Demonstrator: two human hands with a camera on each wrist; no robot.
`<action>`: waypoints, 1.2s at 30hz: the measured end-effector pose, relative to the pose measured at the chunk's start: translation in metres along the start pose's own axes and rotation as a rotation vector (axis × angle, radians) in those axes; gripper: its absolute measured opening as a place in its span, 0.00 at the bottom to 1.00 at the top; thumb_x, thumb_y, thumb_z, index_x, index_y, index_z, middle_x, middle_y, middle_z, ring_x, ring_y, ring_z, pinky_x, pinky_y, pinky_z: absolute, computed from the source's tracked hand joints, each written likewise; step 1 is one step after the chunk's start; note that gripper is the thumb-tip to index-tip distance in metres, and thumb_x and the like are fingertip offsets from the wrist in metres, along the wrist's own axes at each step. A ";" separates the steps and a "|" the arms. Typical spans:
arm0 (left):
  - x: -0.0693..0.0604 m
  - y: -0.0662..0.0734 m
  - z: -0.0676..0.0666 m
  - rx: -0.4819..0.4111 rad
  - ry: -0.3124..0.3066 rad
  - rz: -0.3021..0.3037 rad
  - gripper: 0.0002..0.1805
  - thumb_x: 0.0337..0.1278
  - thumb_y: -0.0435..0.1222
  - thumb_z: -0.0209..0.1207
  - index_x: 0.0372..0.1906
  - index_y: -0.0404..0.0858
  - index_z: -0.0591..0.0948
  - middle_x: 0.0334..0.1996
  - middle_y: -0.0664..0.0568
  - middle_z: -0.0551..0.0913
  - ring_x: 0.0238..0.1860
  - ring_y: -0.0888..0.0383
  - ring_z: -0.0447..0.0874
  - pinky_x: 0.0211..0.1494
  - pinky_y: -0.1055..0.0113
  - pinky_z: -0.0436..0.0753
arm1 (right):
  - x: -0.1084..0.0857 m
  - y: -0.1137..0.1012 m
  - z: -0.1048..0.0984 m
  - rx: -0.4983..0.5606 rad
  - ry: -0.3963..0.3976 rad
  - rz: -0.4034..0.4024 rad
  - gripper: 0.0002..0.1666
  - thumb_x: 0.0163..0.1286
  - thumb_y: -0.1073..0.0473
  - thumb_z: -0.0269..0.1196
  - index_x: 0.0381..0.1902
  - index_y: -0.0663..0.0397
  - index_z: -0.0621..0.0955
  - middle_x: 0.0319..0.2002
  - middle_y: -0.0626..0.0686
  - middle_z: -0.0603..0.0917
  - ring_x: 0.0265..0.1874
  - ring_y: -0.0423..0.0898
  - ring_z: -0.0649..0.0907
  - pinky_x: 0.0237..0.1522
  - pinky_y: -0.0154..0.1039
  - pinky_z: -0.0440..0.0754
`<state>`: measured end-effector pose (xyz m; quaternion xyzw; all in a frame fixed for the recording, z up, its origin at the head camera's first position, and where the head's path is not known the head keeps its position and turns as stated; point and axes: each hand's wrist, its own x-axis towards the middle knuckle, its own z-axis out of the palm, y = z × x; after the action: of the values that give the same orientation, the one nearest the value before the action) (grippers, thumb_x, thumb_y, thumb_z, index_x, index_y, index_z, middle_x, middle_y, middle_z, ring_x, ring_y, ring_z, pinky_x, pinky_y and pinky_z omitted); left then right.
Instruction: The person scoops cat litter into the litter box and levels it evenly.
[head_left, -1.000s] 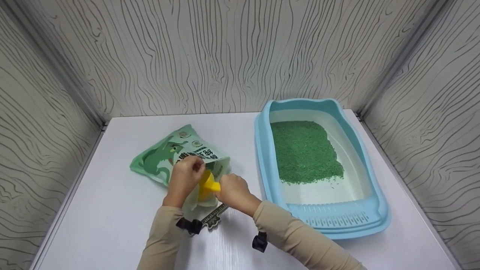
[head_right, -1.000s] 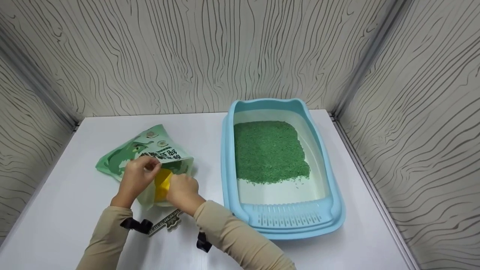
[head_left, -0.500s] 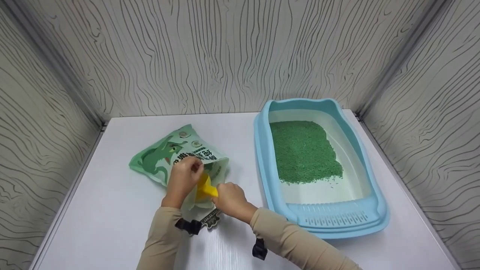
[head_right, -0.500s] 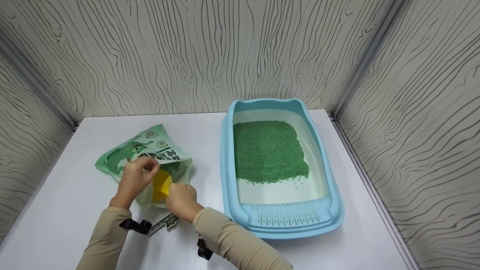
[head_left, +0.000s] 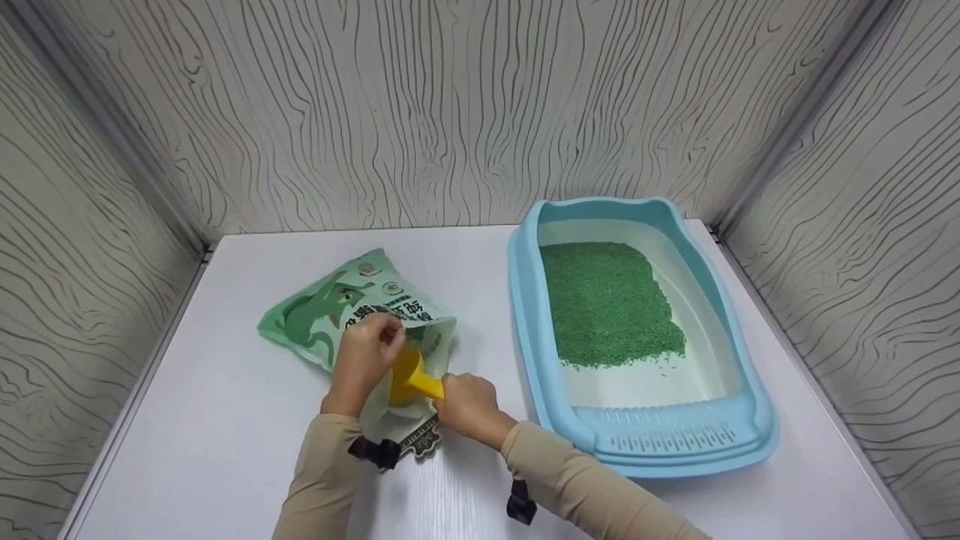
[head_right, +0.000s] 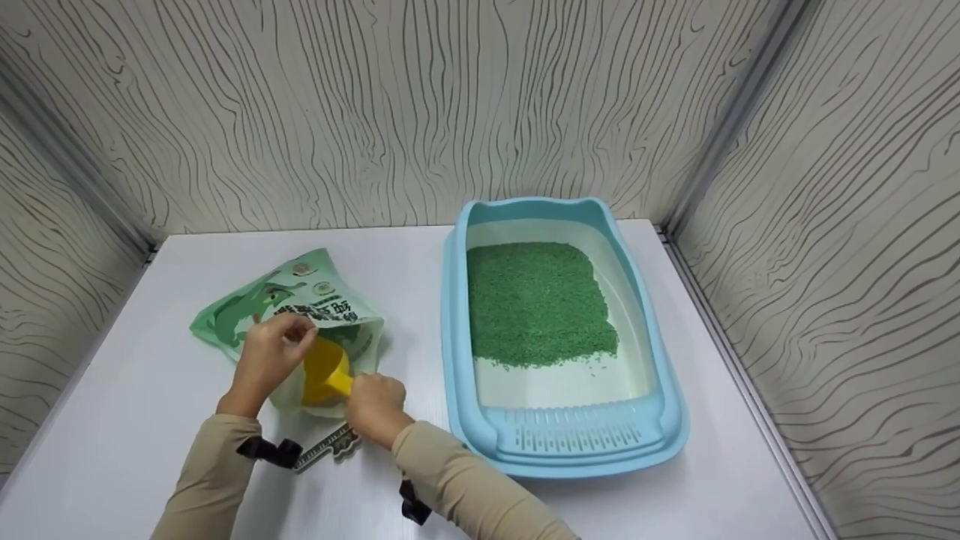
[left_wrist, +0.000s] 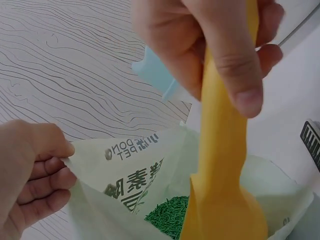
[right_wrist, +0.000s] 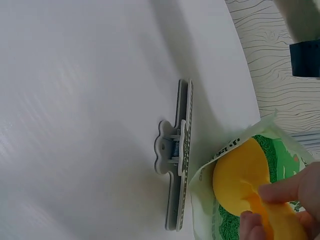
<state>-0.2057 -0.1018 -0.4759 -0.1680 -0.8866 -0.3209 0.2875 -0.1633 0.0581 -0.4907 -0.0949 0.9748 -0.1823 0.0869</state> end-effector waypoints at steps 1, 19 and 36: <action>0.000 0.000 0.000 -0.001 -0.001 -0.005 0.03 0.47 0.26 0.65 0.26 0.33 0.81 0.24 0.45 0.84 0.24 0.56 0.82 0.27 0.67 0.84 | 0.000 0.000 0.000 -0.001 -0.010 0.008 0.12 0.61 0.56 0.65 0.32 0.60 0.80 0.24 0.55 0.82 0.20 0.46 0.74 0.22 0.39 0.70; 0.000 -0.001 -0.003 -0.014 -0.007 -0.019 0.02 0.49 0.26 0.64 0.27 0.33 0.81 0.25 0.45 0.84 0.25 0.56 0.83 0.28 0.66 0.84 | -0.006 0.016 0.028 0.042 -0.001 0.068 0.15 0.60 0.54 0.66 0.29 0.60 0.76 0.21 0.56 0.78 0.20 0.48 0.75 0.21 0.41 0.70; -0.001 -0.002 -0.003 -0.014 -0.007 -0.024 0.02 0.50 0.27 0.64 0.27 0.34 0.82 0.24 0.46 0.84 0.25 0.56 0.82 0.28 0.67 0.83 | -0.014 0.030 0.046 0.222 -0.009 0.100 0.13 0.61 0.55 0.64 0.31 0.60 0.75 0.23 0.55 0.77 0.22 0.48 0.73 0.24 0.43 0.72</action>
<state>-0.2048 -0.1052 -0.4753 -0.1603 -0.8875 -0.3298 0.2792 -0.1451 0.0734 -0.5424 -0.0368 0.9517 -0.2840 0.1104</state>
